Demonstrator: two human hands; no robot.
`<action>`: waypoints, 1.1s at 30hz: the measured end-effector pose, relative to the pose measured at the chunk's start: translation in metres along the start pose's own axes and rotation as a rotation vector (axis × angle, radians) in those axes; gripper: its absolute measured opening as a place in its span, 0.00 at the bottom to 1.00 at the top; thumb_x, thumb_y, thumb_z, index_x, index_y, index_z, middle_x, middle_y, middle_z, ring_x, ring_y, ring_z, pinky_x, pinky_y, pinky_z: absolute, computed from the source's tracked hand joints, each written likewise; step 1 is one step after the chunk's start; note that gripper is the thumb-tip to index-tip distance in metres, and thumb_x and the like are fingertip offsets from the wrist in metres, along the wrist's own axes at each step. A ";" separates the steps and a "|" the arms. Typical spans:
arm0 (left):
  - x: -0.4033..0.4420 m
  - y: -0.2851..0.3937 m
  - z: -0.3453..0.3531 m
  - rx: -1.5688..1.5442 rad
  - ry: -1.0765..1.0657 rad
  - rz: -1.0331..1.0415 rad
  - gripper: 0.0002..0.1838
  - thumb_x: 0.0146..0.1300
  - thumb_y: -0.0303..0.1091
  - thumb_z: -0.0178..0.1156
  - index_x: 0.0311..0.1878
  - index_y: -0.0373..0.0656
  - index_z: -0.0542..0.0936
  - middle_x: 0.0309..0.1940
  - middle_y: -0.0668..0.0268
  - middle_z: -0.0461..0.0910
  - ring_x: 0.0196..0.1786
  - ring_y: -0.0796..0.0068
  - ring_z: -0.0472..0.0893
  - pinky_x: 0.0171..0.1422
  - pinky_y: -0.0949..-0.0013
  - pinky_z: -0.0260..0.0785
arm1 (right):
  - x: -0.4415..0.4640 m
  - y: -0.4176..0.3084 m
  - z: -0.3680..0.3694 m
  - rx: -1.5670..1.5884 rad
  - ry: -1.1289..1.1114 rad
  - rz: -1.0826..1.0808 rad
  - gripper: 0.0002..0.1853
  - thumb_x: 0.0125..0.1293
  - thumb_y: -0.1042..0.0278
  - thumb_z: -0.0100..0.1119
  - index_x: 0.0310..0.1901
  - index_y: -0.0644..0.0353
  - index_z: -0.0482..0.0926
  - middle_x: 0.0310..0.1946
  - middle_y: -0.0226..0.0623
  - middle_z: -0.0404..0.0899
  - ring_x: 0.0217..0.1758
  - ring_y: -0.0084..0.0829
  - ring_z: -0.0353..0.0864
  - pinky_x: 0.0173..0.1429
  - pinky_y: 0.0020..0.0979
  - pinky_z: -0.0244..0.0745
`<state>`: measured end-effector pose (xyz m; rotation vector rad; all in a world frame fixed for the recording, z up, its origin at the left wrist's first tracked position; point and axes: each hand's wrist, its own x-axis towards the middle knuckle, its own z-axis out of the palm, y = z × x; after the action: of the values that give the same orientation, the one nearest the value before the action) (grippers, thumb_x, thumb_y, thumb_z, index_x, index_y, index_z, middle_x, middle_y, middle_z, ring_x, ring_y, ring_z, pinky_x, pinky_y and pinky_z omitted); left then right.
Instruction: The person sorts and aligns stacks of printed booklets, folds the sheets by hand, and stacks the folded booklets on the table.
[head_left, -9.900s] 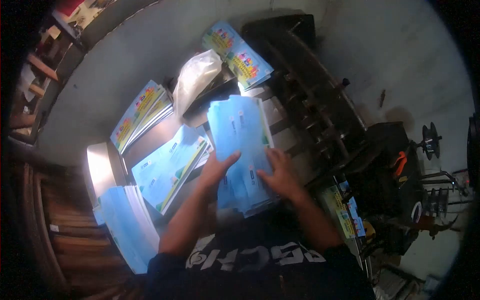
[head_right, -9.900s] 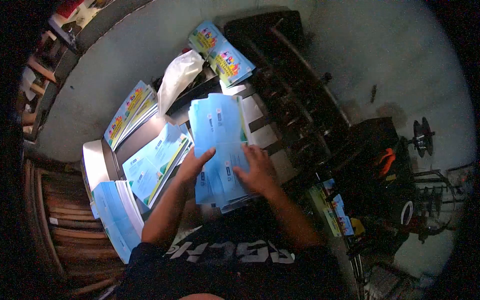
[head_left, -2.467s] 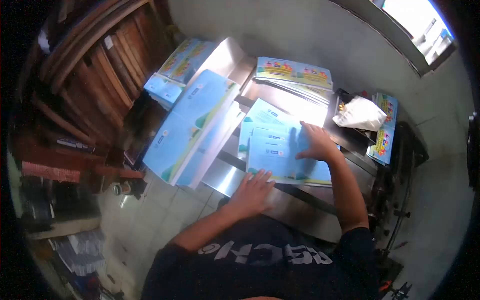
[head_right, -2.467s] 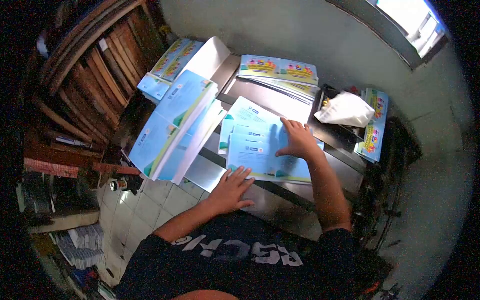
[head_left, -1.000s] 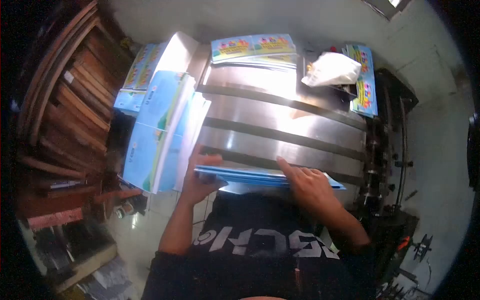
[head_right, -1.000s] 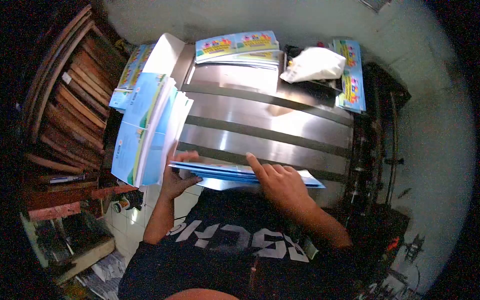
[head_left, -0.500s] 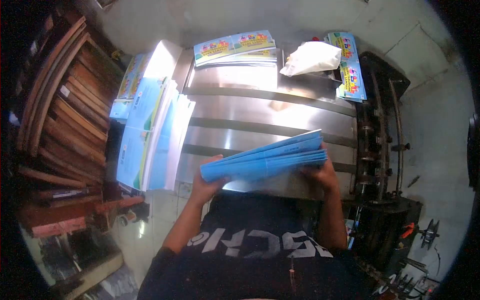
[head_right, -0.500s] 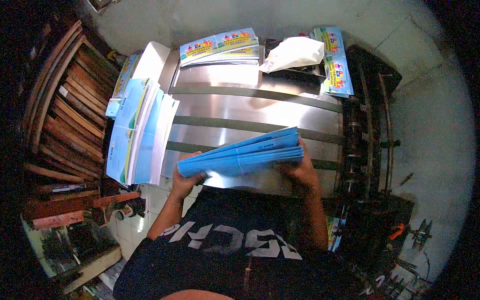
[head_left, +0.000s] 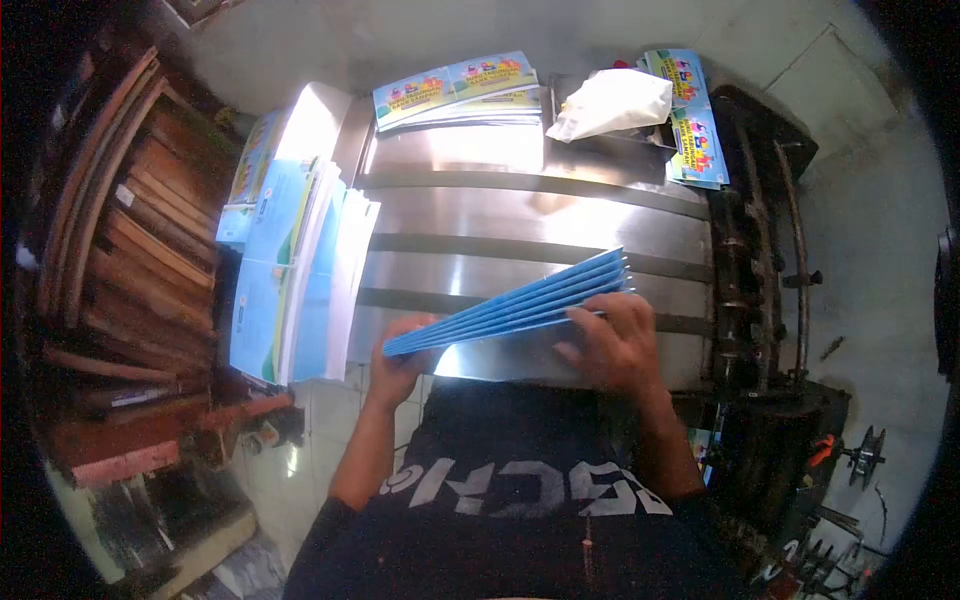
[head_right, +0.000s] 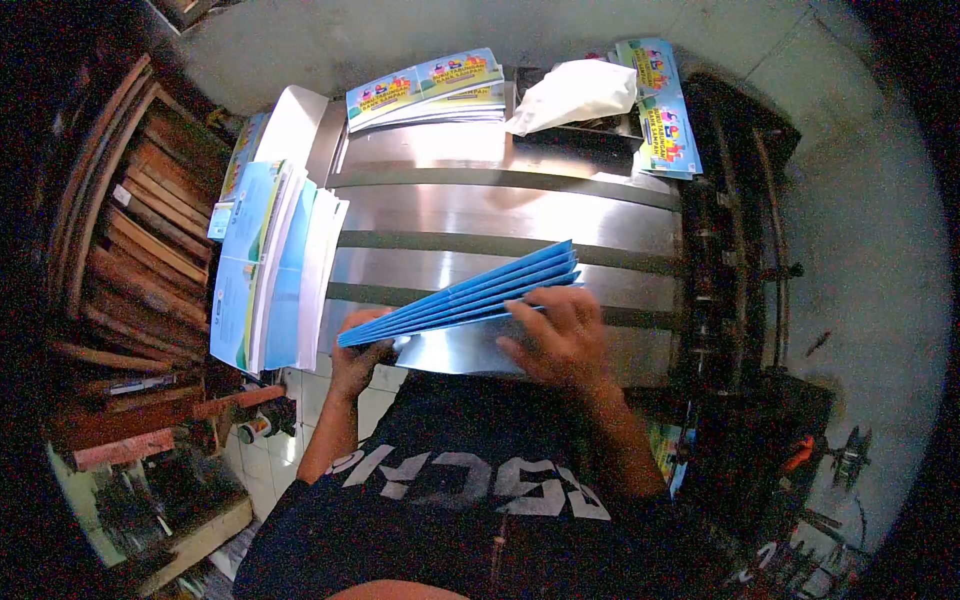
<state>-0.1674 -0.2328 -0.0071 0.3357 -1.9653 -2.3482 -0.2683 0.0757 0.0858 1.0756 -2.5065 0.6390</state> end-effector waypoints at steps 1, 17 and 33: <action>0.002 0.002 0.002 0.062 -0.012 0.088 0.14 0.59 0.28 0.69 0.47 0.42 0.77 0.52 0.57 0.79 0.47 0.71 0.80 0.44 0.70 0.77 | 0.004 -0.004 0.001 -0.005 -0.003 0.003 0.23 0.53 0.55 0.71 0.48 0.54 0.80 0.46 0.35 0.75 0.52 0.38 0.73 0.60 0.44 0.64; 0.000 -0.007 0.000 0.178 -0.046 0.340 0.13 0.60 0.39 0.68 0.41 0.42 0.77 0.44 0.57 0.80 0.52 0.59 0.79 0.62 0.56 0.68 | 0.011 -0.020 0.000 0.045 -0.087 0.111 0.11 0.53 0.68 0.68 0.38 0.57 0.80 0.36 0.33 0.77 0.42 0.37 0.74 0.50 0.40 0.64; 0.000 -0.010 -0.001 0.191 -0.020 0.296 0.11 0.59 0.34 0.68 0.41 0.44 0.77 0.44 0.58 0.81 0.51 0.62 0.80 0.68 0.57 0.62 | -0.001 -0.016 -0.003 0.057 -0.118 0.112 0.23 0.51 0.65 0.69 0.50 0.56 0.79 0.52 0.40 0.76 0.54 0.42 0.74 0.60 0.46 0.65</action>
<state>-0.1662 -0.2319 -0.0175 0.0254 -2.0867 -1.9984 -0.2555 0.0682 0.0924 1.0259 -2.6808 0.7006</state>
